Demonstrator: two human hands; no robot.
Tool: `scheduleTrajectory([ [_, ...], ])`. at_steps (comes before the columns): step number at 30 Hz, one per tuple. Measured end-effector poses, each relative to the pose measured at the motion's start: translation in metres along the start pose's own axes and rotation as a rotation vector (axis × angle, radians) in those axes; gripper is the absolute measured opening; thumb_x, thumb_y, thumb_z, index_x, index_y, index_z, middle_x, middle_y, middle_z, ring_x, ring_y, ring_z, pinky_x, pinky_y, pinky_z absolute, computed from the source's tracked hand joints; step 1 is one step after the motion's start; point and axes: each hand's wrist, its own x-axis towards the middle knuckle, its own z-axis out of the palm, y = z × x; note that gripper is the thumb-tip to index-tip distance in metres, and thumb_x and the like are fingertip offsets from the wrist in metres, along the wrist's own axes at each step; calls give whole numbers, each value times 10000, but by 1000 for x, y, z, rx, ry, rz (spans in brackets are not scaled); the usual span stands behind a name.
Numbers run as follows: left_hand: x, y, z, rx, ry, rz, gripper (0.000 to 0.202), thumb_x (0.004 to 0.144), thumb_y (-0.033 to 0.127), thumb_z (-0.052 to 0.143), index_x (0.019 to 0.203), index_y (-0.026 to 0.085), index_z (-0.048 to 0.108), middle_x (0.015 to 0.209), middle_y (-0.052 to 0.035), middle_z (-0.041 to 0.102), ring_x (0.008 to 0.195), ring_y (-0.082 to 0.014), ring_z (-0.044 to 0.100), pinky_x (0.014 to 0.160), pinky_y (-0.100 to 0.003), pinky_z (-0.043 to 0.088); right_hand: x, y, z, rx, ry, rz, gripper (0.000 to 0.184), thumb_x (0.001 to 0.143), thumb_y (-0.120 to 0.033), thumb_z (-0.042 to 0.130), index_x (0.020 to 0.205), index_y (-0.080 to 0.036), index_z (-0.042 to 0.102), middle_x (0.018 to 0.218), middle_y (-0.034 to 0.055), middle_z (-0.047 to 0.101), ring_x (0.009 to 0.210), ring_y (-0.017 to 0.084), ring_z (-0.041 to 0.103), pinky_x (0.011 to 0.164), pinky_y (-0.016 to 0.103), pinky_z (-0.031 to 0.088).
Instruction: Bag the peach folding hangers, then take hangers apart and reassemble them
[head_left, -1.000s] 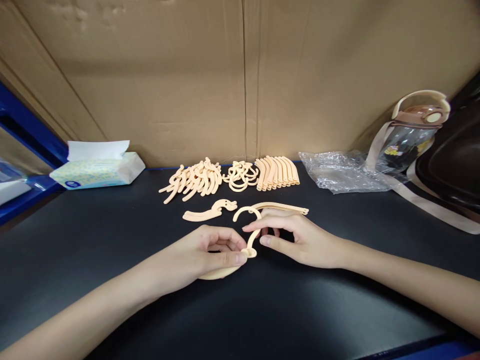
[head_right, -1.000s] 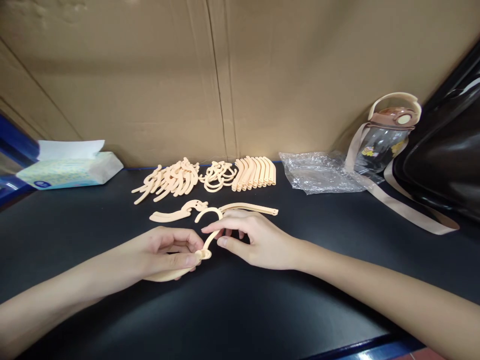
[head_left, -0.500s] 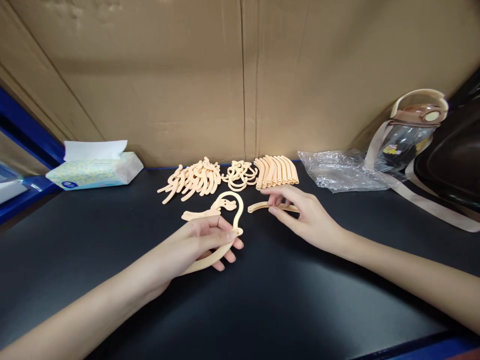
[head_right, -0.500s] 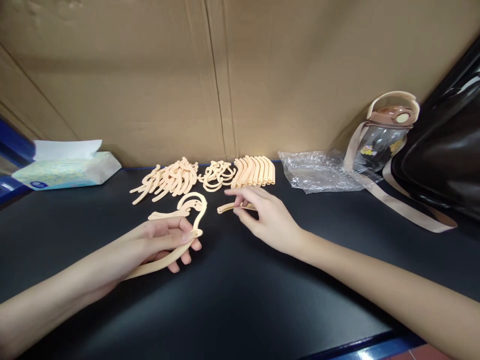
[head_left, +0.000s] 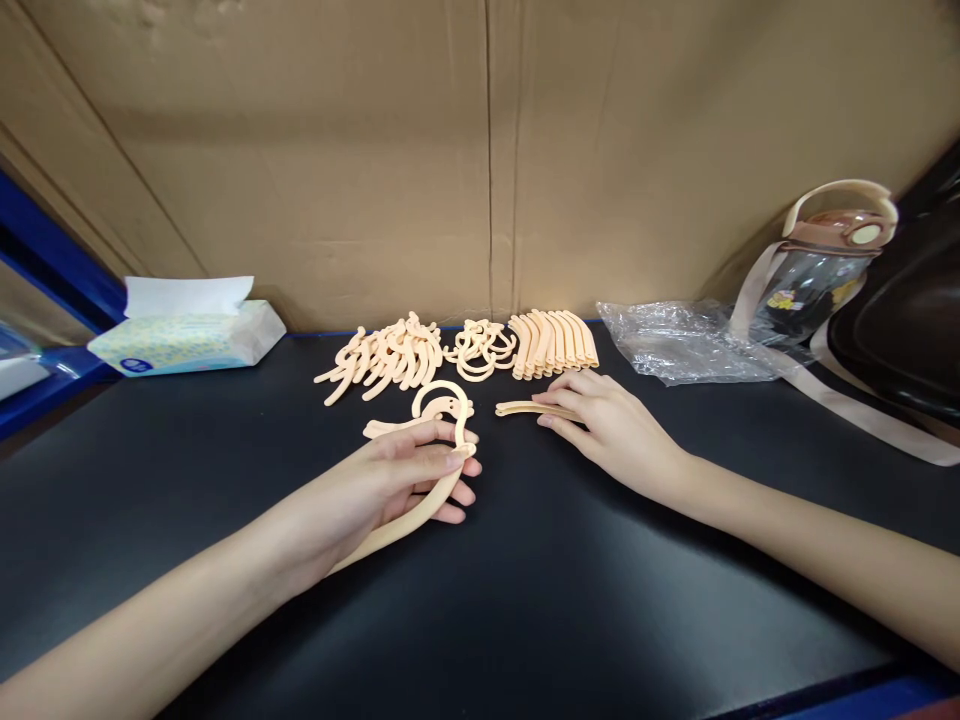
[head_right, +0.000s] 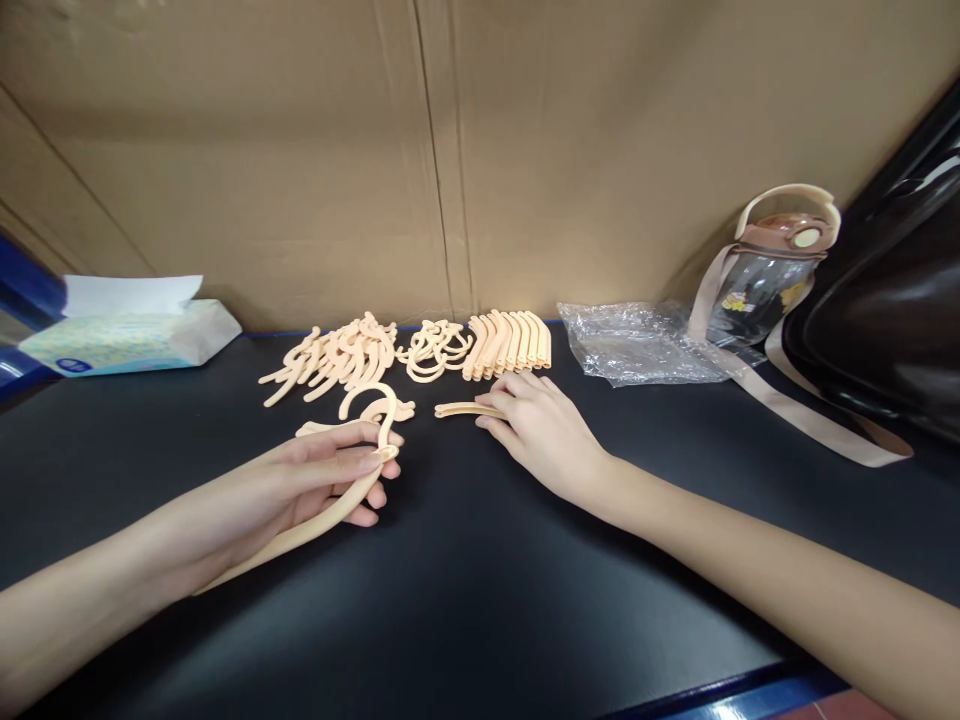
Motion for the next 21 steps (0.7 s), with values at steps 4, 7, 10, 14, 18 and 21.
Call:
scheduleTrajectory([
  [4,0,2,3,1,43,2,128,898,276,679,969,179,723,939,-36,690,795,-134,663,739,-245,603,-1,-1,-1,-6,-12,-14,209,971,-240,531,1053,-155,704,988,87,690,936,248,637,828,428,492],
  [7,1,2,4,7,54,10,165,912,312,659,963,180,743,928,-42,684,765,-131,653,677,-225,598,-2,-4,-2,19,-22,-40,251,994,-218,471,1090,-146,691,989,96,681,931,248,642,821,431,502],
  [10,0,2,4,39,31,20,160,891,322,685,925,179,749,925,-36,673,745,-120,635,634,-195,578,-4,-8,-2,82,-33,-90,307,1012,-172,380,1105,-124,669,982,104,656,911,227,636,811,396,519],
  [14,0,0,2,46,15,34,168,879,346,698,927,193,746,964,-33,665,777,-127,636,664,-211,583,-7,-13,-2,110,-47,-158,345,962,-49,313,1098,-124,621,1013,108,619,877,197,627,743,327,532],
  [18,0,0,0,45,7,28,159,880,337,696,917,186,729,988,-33,652,788,-127,631,689,-228,583,-11,-17,-3,114,-45,-204,344,941,-38,304,1132,-147,569,1000,91,647,762,172,643,638,297,514],
  [21,-1,0,0,67,-3,20,158,896,342,677,940,195,713,1014,-20,630,799,-122,624,706,-233,582,-13,-18,-4,154,-51,-196,308,969,-77,322,1162,-174,541,990,65,697,731,150,657,625,268,495],
])
